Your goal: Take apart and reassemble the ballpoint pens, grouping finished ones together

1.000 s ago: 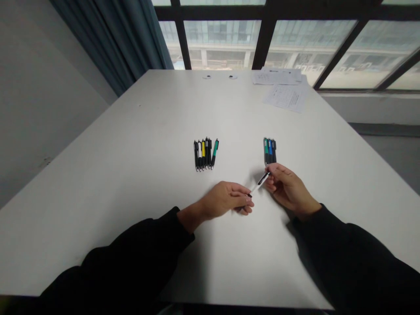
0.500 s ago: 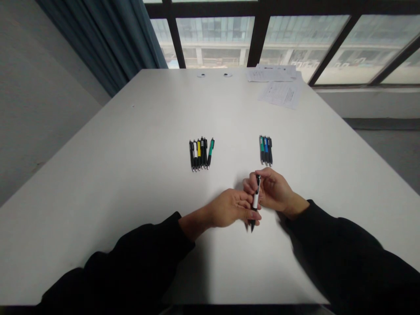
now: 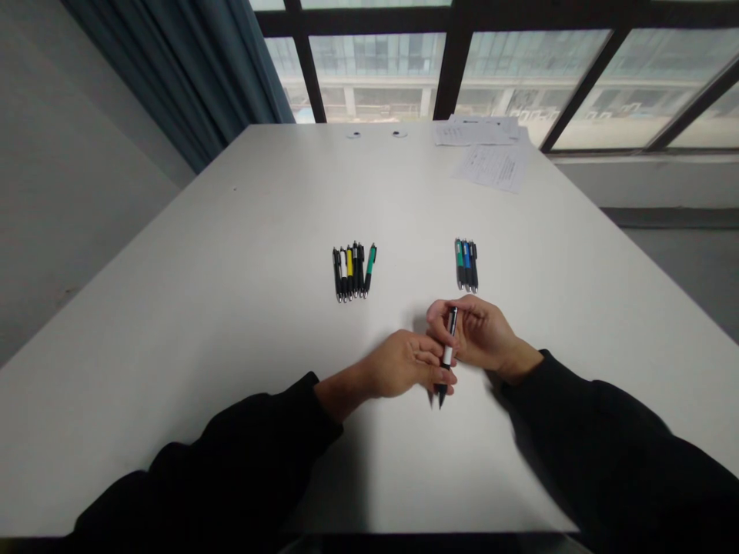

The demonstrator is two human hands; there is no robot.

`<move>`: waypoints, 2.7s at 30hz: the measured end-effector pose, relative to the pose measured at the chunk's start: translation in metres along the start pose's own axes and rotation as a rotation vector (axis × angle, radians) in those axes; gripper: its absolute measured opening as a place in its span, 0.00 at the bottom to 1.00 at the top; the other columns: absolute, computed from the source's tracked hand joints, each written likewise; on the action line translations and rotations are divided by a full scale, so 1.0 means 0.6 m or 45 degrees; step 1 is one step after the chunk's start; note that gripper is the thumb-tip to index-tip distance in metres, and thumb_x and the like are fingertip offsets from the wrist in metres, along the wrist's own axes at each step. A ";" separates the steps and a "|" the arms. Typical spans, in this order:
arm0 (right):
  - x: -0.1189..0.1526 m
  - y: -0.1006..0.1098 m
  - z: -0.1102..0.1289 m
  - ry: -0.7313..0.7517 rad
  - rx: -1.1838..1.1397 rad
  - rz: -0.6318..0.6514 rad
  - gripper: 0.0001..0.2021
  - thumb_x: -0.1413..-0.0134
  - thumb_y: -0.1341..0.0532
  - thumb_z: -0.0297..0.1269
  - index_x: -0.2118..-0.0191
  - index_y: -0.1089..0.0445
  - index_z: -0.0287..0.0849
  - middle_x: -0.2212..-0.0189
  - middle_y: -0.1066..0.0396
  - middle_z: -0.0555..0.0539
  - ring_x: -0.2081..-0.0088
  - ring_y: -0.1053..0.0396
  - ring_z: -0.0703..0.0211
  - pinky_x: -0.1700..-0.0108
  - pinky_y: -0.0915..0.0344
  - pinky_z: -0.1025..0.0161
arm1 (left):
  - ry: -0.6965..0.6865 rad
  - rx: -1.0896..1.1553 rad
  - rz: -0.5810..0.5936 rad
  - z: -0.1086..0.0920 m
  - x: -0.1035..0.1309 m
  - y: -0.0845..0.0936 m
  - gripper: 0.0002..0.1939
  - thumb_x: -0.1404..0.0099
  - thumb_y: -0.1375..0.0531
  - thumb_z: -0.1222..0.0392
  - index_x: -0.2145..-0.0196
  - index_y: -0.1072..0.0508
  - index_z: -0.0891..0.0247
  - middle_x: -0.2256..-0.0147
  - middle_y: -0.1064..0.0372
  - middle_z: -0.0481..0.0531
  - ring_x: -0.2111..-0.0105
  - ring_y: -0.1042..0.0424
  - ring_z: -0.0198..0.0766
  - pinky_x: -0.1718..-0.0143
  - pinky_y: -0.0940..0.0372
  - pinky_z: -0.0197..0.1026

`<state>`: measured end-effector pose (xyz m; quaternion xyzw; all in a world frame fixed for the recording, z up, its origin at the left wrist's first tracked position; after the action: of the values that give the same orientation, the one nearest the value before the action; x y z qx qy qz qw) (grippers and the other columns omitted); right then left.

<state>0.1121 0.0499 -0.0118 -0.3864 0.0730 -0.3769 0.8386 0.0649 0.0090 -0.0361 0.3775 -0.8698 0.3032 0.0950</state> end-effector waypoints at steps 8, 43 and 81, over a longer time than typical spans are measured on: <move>0.033 0.022 0.041 0.410 0.588 -0.458 0.19 0.35 0.43 0.56 0.57 0.36 0.44 0.77 0.37 0.55 0.80 0.43 0.64 0.76 0.46 0.66 | -0.150 0.084 -0.157 -0.030 -0.001 0.025 0.26 0.54 0.22 0.51 0.65 0.26 0.70 0.71 0.24 0.53 0.70 0.22 0.38 0.65 0.26 0.40; 0.024 0.063 0.119 -0.273 2.778 -1.338 0.22 0.26 0.54 0.40 0.57 0.26 0.32 0.66 0.21 0.30 0.66 0.19 0.42 0.66 0.30 0.57 | -0.252 0.012 -0.548 -0.050 -0.002 0.084 0.14 0.33 0.34 0.54 0.65 0.32 0.67 0.72 0.26 0.51 0.74 0.22 0.36 0.67 0.25 0.40; 0.009 0.004 0.064 0.073 2.906 -0.711 0.24 0.29 0.49 0.48 0.68 0.25 0.41 0.74 0.22 0.42 0.73 0.25 0.54 0.71 0.52 0.59 | -0.483 -1.868 -1.288 -0.185 0.079 0.192 0.16 0.30 0.38 0.52 0.48 0.25 0.61 0.54 0.27 0.57 0.58 0.26 0.45 0.59 0.34 0.42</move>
<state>0.1336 0.0699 0.0138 0.5949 -0.3755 -0.4032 0.5853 -0.0573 0.1083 0.0188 0.6025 -0.5760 -0.4713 0.2883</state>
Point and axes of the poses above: each hand's wrist, its own x-axis away from the middle knuckle, its own y-axis out of the back of the hand, z = x × y, the point moved 10 cm from there along -x, towards the middle knuckle
